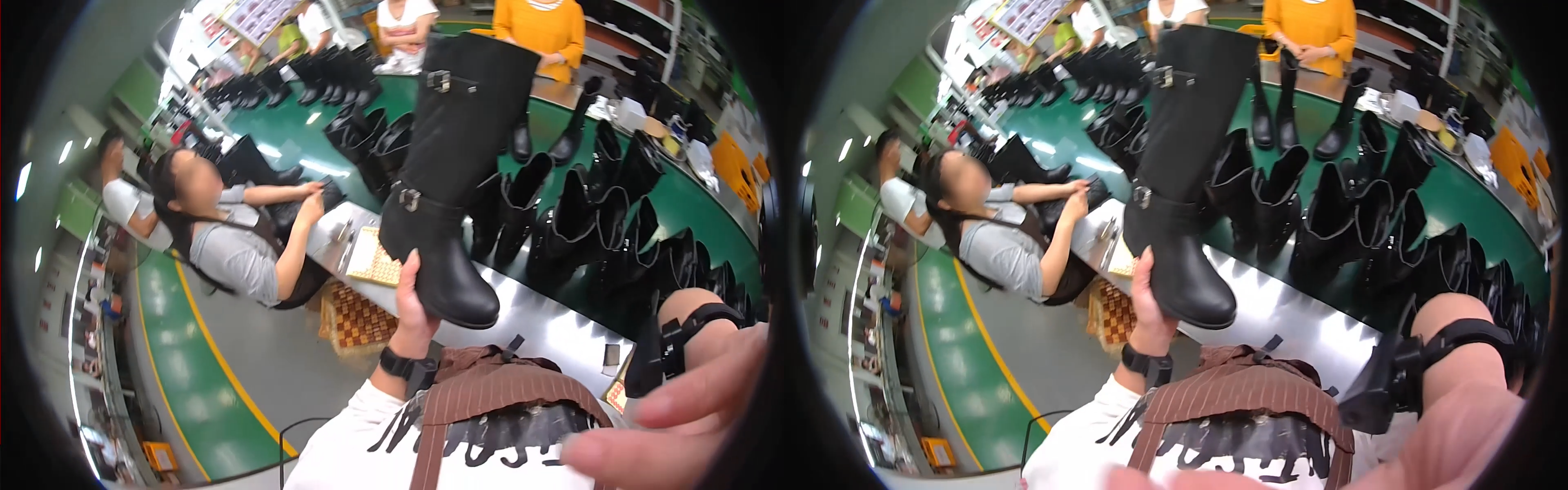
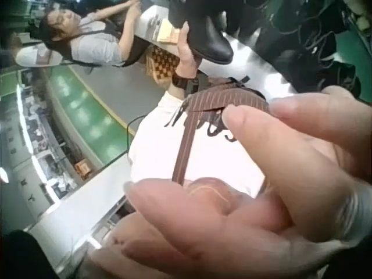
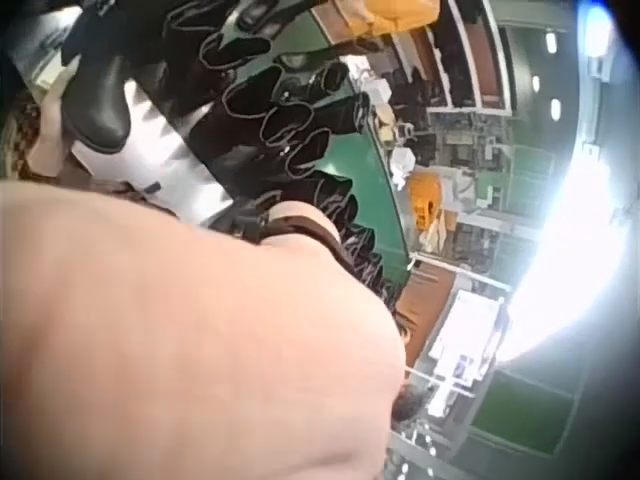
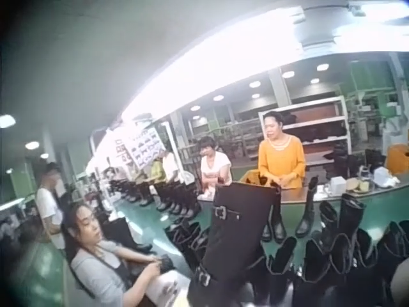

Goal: The recorder is inspecting and organizing pairs of finished boots on an assembly line.

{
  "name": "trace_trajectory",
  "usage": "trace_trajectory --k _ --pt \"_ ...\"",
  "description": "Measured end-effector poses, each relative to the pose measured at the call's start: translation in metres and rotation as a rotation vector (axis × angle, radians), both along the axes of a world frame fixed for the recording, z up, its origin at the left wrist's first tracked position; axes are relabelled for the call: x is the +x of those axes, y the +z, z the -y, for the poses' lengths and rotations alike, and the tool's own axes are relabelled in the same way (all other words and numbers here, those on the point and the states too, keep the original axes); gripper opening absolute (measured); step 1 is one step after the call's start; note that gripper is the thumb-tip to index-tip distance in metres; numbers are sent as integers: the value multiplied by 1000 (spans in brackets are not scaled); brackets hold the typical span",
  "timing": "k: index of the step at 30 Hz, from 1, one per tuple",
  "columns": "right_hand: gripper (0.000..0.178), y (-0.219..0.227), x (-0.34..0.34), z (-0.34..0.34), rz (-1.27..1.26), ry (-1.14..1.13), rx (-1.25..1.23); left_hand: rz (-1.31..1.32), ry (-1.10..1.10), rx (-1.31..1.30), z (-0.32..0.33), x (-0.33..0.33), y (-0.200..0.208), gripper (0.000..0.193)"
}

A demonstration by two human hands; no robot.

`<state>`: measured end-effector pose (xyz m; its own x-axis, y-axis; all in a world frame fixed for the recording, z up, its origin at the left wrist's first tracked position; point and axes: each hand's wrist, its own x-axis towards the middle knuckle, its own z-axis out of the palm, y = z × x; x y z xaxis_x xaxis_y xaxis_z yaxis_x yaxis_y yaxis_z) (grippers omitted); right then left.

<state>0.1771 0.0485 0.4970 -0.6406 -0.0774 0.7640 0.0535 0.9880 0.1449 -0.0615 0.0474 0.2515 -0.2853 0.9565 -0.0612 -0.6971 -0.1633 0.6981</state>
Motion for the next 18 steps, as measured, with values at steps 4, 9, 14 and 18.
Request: trace_trajectory --k 4,9,14,18 --pt "34 -7 4 0 -13 24 -9 61 -58 -2 -1 4 4 42" --pt "42 -16 17 -9 -110 -14 -105 127 -85 -81 -1 -3 -4 44" --pt "60 -11 2 -69 -229 -648 -205 69 -75 4 3 -6 -13 51" --pt "74 -2 5 -135 -3 -542 -378 28 -289 113 -6 -3 -6 53"
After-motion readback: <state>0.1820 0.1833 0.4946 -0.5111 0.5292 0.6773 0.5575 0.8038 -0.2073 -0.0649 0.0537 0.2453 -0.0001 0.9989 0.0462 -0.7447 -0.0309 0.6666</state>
